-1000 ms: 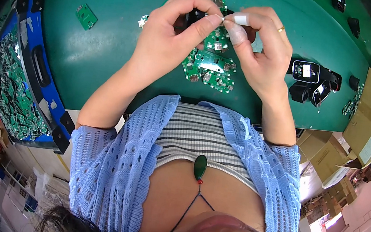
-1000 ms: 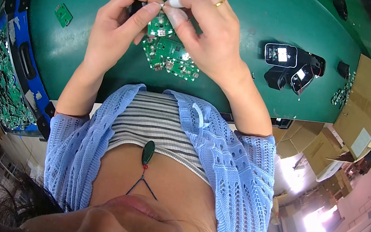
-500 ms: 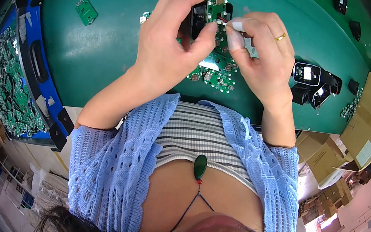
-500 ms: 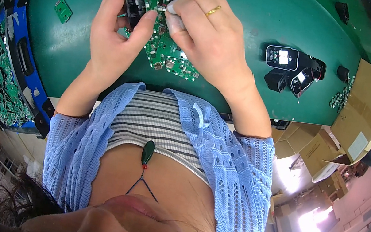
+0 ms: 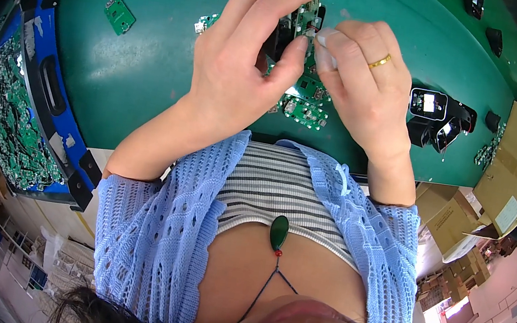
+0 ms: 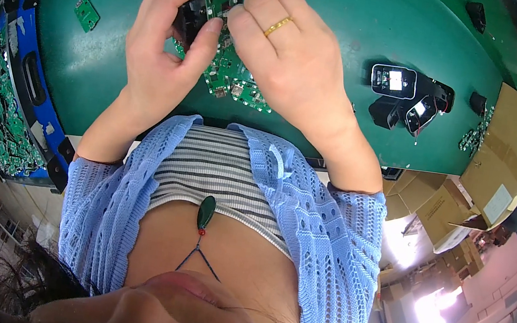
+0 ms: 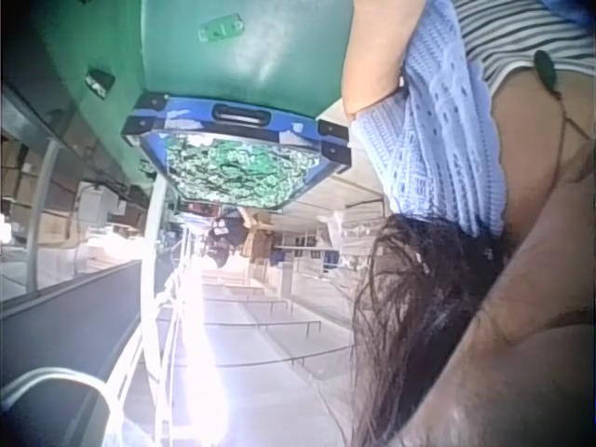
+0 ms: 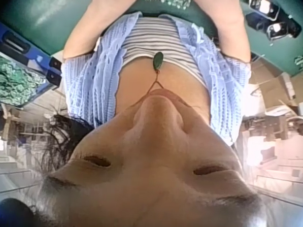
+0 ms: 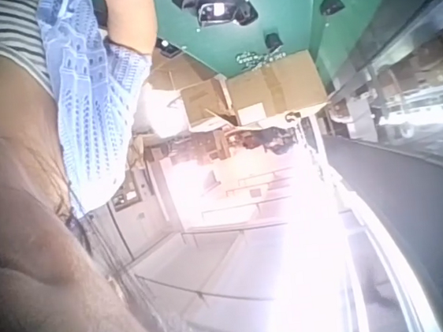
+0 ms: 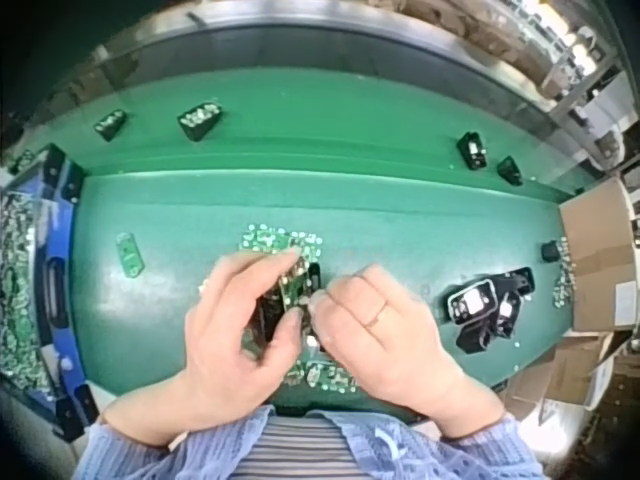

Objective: The person assembles electronic components and plastic housings onto printed circuit boards by hand.

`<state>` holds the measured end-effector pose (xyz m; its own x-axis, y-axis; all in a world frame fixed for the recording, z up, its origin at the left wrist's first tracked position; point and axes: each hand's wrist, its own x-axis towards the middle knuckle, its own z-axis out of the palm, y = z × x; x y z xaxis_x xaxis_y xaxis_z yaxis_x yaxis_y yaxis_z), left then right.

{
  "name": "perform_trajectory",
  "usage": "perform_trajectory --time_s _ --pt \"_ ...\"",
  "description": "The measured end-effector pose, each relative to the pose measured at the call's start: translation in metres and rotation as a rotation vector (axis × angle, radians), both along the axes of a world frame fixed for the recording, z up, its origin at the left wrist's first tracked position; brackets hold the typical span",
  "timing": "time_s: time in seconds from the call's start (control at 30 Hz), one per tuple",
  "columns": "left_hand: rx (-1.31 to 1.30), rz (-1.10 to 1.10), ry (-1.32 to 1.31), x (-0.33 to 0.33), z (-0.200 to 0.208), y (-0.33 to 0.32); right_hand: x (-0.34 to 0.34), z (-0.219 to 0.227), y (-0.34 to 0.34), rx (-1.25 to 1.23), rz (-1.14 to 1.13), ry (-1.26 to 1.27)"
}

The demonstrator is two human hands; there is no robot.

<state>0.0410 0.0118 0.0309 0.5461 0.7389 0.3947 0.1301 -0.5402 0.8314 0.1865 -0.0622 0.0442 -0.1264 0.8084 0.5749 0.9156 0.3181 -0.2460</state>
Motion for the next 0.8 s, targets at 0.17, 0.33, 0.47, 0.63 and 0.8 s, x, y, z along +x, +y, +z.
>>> perform_trajectory --time_s 0.17,0.33,0.47,0.63,0.8 --pt "0.043 -0.011 -0.004 0.0 -0.001 0.001 -0.001 -0.001 -0.002 -0.048 -0.011 -0.019" --pt "-0.11 -0.044 -0.049 -0.001 0.001 -0.001 -0.005 -0.002 -0.006 -0.301 -0.149 0.705" --pt "0.047 -0.075 -0.045 -0.001 0.004 0.003 0.0 -0.002 -0.007 -0.435 -0.075 0.941" --pt "0.068 -0.07 -0.079 0.0 0.002 0.004 0.002 0.004 -0.007 -0.556 -0.121 1.035" --pt "0.056 -0.097 -0.084 -0.001 0.0 0.004 0.005 -0.002 -0.01 -0.556 -0.107 1.15"
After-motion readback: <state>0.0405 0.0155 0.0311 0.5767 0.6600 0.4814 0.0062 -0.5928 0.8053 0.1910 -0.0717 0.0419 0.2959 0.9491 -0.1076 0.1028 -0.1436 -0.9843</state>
